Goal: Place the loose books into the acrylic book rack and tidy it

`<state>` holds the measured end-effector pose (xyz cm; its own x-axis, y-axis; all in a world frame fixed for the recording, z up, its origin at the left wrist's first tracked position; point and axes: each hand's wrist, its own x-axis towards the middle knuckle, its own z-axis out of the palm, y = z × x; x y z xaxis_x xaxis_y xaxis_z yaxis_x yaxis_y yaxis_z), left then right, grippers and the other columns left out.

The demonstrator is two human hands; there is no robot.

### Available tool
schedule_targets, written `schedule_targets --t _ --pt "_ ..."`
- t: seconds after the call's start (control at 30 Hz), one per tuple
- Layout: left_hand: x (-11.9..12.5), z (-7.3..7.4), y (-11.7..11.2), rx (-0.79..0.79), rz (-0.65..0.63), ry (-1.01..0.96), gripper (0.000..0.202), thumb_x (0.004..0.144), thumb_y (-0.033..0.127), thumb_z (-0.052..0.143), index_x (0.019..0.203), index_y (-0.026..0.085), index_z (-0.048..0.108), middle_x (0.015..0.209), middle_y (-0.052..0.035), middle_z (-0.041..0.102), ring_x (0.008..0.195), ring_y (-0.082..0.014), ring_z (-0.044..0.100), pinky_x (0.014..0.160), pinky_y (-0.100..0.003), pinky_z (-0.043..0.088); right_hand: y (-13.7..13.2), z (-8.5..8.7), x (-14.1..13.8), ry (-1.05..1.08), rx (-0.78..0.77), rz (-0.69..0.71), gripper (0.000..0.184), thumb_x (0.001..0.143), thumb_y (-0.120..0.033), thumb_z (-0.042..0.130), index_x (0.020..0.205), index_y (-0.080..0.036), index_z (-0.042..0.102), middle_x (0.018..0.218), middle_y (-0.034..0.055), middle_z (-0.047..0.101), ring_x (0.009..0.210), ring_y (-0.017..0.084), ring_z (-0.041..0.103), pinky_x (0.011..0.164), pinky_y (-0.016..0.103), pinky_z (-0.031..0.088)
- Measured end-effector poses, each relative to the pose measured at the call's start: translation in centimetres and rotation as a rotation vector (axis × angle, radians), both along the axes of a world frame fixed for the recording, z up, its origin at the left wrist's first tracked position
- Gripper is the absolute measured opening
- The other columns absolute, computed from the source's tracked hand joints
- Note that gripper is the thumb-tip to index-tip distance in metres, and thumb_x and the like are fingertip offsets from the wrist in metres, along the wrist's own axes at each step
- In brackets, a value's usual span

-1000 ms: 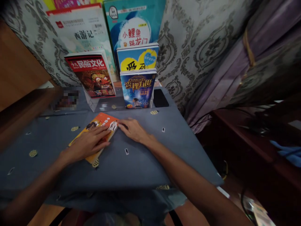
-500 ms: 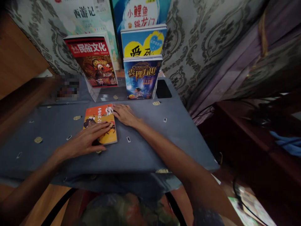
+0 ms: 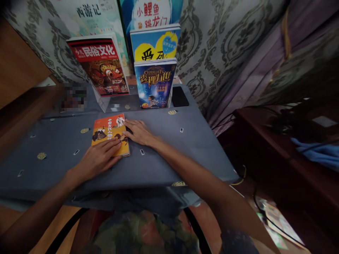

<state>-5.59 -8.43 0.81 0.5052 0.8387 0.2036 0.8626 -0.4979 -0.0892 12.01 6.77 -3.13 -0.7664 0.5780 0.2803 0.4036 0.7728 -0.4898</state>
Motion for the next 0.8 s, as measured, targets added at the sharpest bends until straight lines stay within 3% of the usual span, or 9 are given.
schedule_targets --t 0.37,0.8 --pt "0.3 0.4 0.0 0.04 -0.029 0.072 0.042 0.105 0.032 0.034 0.126 0.01 0.062 0.132 -0.0145 0.066 0.126 -0.0264 0.06 0.106 -0.041 0.05 -3.5 0.4 2.7 -0.001 -0.039 0.084 0.06 0.101 -0.052 0.04 0.146 -0.012 0.049 0.154 0.0186 0.045 0.145 0.029 0.039 0.118 0.051 0.029" --pt "0.2 -0.8 0.0 0.138 -0.043 -0.041 0.039 0.102 0.037 0.042 0.125 0.013 0.063 0.129 -0.0157 0.067 0.12 -0.0283 0.064 0.1 -0.045 0.054 -3.9 0.1 3.5 -0.068 -0.062 0.096 0.089 0.083 -0.074 0.058 0.153 -0.021 0.039 0.159 0.0163 0.038 0.147 0.032 0.034 0.119 0.055 0.028"
